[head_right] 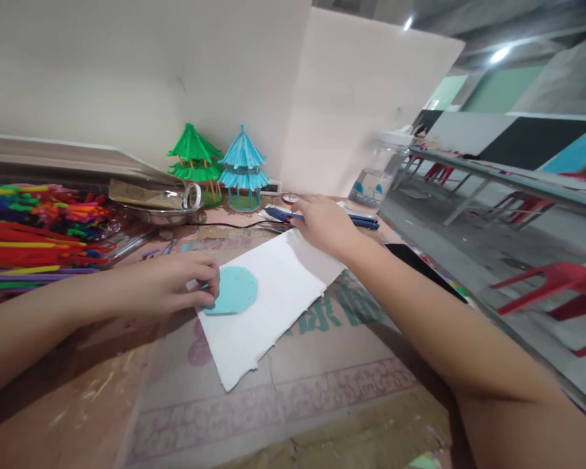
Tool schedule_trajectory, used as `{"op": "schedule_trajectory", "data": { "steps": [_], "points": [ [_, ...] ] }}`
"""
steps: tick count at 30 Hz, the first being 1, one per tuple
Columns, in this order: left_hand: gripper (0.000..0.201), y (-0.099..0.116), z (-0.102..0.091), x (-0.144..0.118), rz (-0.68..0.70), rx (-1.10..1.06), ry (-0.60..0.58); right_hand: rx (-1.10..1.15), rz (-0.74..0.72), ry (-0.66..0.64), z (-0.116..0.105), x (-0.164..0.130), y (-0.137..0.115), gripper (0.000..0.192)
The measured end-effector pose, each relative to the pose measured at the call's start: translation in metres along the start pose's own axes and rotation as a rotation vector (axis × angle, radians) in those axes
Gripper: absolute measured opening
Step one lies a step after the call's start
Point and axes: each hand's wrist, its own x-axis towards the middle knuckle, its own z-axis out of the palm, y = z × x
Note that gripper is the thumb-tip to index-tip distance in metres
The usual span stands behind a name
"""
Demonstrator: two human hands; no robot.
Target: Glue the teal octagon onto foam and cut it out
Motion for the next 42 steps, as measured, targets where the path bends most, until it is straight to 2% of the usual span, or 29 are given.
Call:
{"op": "schedule_trajectory", "data": {
  "steps": [4, 9, 14, 20, 26, 31, 36, 42],
  "points": [
    [0.017, -0.001, 0.000, 0.000, -0.010, -0.011, -0.016, 0.055, 0.017, -0.153, 0.012, 0.022, 0.025, 0.060],
    [0.018, -0.001, -0.001, 0.001, 0.003, 0.002, -0.012, 0.037, 0.057, -0.262, 0.024, 0.046, 0.037, 0.071],
    [0.016, 0.001, -0.001, 0.000, 0.001, 0.017, -0.008, -0.027, 0.040, -0.333, 0.023, 0.061, 0.034, 0.056],
    [0.014, 0.000, 0.000, 0.000, -0.019, 0.013, -0.011, -0.143, 0.052, -0.314, 0.006, 0.089, 0.033, 0.030],
    [0.011, -0.002, 0.002, 0.000, 0.017, -0.013, 0.014, -0.218, 0.105, -0.300, 0.005, 0.125, 0.030, 0.027],
    [0.010, -0.001, 0.002, -0.001, 0.007, -0.031, 0.032, -0.238, 0.119, -0.306, 0.012, 0.122, 0.031, 0.028],
    [0.008, 0.001, 0.001, -0.002, -0.027, -0.019, 0.008, -0.260, 0.118, -0.271, 0.012, 0.109, 0.031, 0.035],
    [0.009, 0.001, 0.002, -0.001, -0.004, -0.015, 0.033, -0.249, 0.102, -0.241, 0.013, 0.105, 0.029, 0.035]
  ]
}}
